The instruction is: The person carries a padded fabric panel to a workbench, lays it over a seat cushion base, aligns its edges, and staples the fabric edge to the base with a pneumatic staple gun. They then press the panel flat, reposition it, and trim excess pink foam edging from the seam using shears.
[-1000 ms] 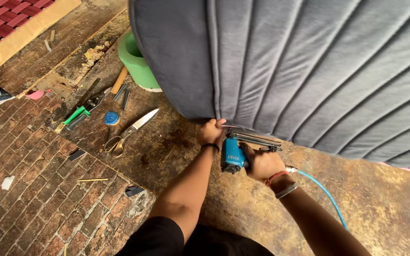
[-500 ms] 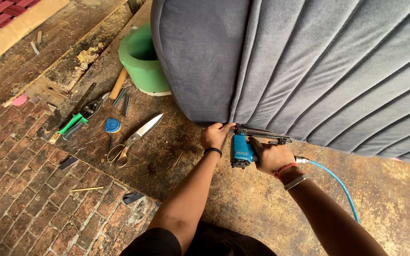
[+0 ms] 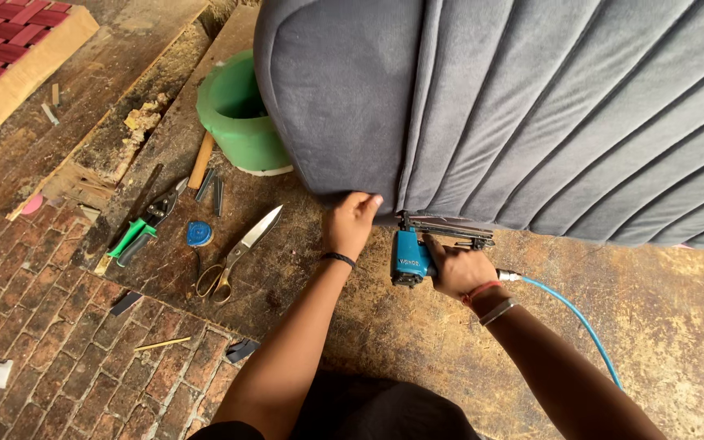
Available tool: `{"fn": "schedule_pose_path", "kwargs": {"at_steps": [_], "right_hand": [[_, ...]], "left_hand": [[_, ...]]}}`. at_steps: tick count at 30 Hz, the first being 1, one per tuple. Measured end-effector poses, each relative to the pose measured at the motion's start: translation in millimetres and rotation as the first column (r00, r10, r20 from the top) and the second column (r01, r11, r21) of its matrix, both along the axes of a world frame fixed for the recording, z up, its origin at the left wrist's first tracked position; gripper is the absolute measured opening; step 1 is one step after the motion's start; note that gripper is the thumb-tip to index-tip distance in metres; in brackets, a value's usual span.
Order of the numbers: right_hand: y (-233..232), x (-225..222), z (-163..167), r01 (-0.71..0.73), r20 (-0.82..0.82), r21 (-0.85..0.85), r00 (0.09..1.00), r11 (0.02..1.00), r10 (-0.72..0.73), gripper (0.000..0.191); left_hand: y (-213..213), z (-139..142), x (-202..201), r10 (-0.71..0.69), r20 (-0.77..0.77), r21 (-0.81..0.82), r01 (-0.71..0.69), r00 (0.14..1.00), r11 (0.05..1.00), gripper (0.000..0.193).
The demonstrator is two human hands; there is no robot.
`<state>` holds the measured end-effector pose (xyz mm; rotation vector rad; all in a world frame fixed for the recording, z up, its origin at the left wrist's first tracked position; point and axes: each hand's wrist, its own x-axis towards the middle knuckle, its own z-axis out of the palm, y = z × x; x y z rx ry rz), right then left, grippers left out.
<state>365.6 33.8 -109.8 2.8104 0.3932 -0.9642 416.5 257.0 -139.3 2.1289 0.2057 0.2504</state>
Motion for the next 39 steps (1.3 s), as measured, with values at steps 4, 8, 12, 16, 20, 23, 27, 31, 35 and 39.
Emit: {"fn": "schedule_pose_path", "kwargs": {"at_steps": [4, 8, 12, 16, 20, 23, 27, 31, 35, 39], "right_hand": [[1.9, 4.0, -0.6, -0.014, -0.023, -0.074, 1.000, 0.997, 0.012, 0.065], [-1.8, -7.3, -17.7, 0.063, 0.002, 0.005, 0.998, 0.998, -0.063, 0.073], [-31.1, -62.8, -34.7, 0.210, 0.326, 0.383, 0.880, 0.900, -0.344, 0.066], [-98.3, -124.1, -49.9, 0.563, 0.282, 0.407, 0.672, 0.720, -0.685, 0.072], [-202.4, -153.8, -84.0, 0.578, 0.507, 0.454, 0.458, 0.678, -0.730, 0.081], [-296.8, -168.2, -106.5, 0.492, 0.718, 0.440, 0.310, 0.751, -0.623, 0.080], [-401.9, -178.0, -89.6, 0.694, 0.622, 0.231, 0.434, 0.682, -0.652, 0.060], [-492.8, -134.3, -15.2, 0.646, 0.186, 0.731, 0.120, 0.219, -0.975, 0.053], [-563.0, -47.5, 114.1, -0.020, -0.004, 1.000, 0.156, -0.007, -0.988, 0.065], [-580.5, 38.8, 224.4, -0.358, -0.158, 0.841, 0.556, -0.407, -0.816, 0.082]], "left_hand": [[8.7, 11.2, 13.5, -0.065, 0.101, -0.002, 0.065, 0.993, 0.998, 0.031], [10.2, 28.4, -3.9, -0.071, 0.278, -0.023, 0.080, 0.958, 0.996, 0.026], [-4.1, 92.2, -21.1, -0.078, 0.609, 0.009, 0.092, 0.789, 0.996, 0.016], [-30.6, 187.5, -26.3, -0.162, 0.831, 0.167, 0.039, 0.532, 0.985, 0.027], [-96.0, 268.7, -33.9, -0.150, 0.935, 0.224, -0.206, 0.320, 0.953, 0.024], [-149.9, 328.4, -36.4, -0.394, 0.813, 0.484, -0.120, 0.429, 0.867, 0.026], [-220.8, 402.0, -3.9, -0.549, 0.547, 0.737, -0.055, 0.632, 0.673, 0.060], [-304.3, 439.0, 49.0, -0.664, 0.207, 0.836, 0.223, 0.718, 0.502, 0.084], [-382.8, 481.2, 134.1, -0.577, -0.262, 0.729, 0.550, 0.774, 0.407, 0.086], [-430.2, 480.8, 203.3, -0.584, -0.497, 0.533, 0.756, 0.642, 0.379, 0.080]]}}
